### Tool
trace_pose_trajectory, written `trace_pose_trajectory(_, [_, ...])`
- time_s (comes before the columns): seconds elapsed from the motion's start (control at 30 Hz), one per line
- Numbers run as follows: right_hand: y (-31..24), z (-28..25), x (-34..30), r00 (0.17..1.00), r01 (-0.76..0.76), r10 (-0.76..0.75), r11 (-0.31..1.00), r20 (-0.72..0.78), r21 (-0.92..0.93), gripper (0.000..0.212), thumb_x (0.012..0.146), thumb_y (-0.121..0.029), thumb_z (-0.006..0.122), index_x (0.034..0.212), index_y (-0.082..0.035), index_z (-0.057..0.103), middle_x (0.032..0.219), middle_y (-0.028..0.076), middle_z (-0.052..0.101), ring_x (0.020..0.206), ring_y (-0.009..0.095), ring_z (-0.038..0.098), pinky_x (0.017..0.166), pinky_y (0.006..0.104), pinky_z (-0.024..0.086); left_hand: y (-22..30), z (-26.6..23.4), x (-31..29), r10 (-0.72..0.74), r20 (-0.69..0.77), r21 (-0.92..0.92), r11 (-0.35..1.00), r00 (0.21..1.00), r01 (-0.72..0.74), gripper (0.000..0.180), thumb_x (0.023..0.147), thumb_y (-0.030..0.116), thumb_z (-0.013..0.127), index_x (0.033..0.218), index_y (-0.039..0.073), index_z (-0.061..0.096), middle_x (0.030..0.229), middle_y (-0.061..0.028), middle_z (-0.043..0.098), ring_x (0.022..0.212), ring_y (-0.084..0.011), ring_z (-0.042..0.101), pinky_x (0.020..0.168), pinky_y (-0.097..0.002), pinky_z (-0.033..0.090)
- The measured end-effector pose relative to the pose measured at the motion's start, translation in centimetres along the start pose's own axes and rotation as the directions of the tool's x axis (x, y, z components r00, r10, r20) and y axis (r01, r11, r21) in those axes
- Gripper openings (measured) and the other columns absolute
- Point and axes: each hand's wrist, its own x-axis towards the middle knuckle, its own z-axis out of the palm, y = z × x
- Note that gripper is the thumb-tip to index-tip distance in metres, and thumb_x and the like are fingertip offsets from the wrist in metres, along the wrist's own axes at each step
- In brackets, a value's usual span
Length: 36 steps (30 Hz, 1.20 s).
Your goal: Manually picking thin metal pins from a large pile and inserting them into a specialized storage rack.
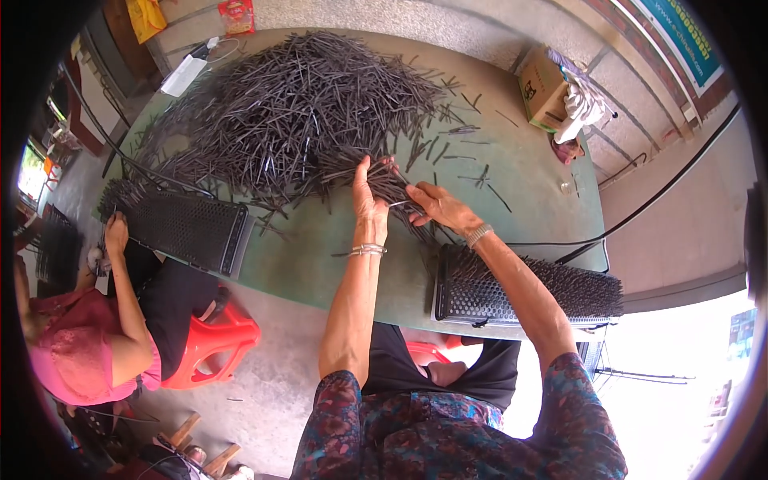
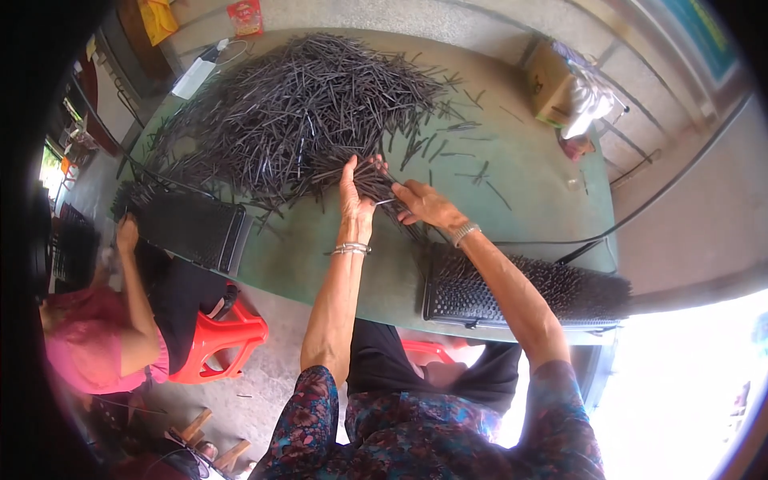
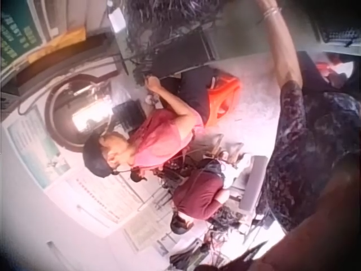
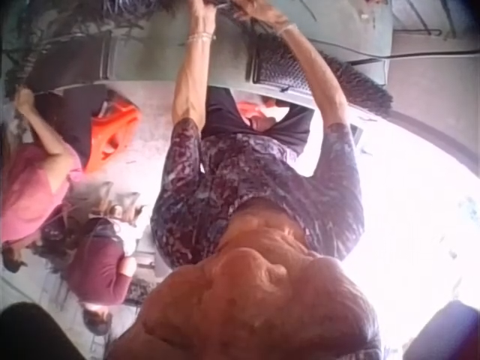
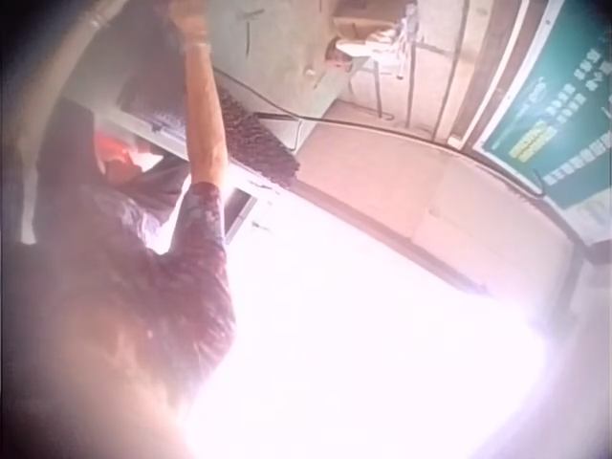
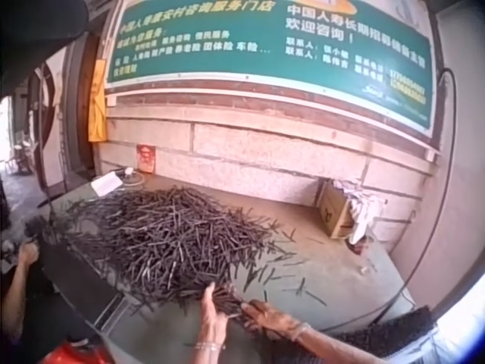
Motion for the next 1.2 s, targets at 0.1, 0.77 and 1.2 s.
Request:
trace_pose_trajectory(0.1, [0.3,-0.1,0.3,0.999,-0.036,0.036,0.999,-0.013,0.016,0.046,0.099,-0.041,0.050,0.114,0.002,0.058,0.096,0.011,0.066,0.076,0.018,0.065,0.070,0.0289,0.056,-0.5,0.2,-0.3,0.019,-0.059,0.022,1.000,0.998,-0.018,0.034,0.088,0.033,0.067,0.093,-0.001,0.064,0.093,-0.0125,0.069,0.085,-0.0270,0.066,0.084,-0.0411,0.056])
trace_pose_trajectory(0.77, [-0.8,-5.5,-0.9,0.962,-0.059,0.115,0.973,-0.248,0.223,0.029,0.095,-0.025,0.061,0.094,0.003,0.067,0.068,0.003,0.057,0.050,0.010,0.047,0.044,0.0275,0.038,2.3,-1.5,-0.7,0.129,-0.255,-0.070,0.986,0.958,-0.152,0.029,0.084,0.025,0.076,0.092,0.003,0.059,0.076,-0.0083,0.059,0.069,-0.0209,0.059,0.066,-0.0411,0.057])
trace_pose_trajectory(1.2, [1.4,5.1,2.4,0.730,0.153,-0.625,0.543,-0.276,-0.826,0.017,0.090,-0.022,0.058,0.086,-0.006,0.062,0.085,0.017,0.062,0.070,0.037,0.064,0.060,0.0483,0.053,-2.3,-2.3,-3.8,-0.144,0.031,0.150,0.979,0.989,0.138,0.051,0.082,0.047,0.075,0.112,0.007,0.063,0.112,-0.0075,0.066,0.107,-0.0199,0.060,0.095,-0.0369,0.050])
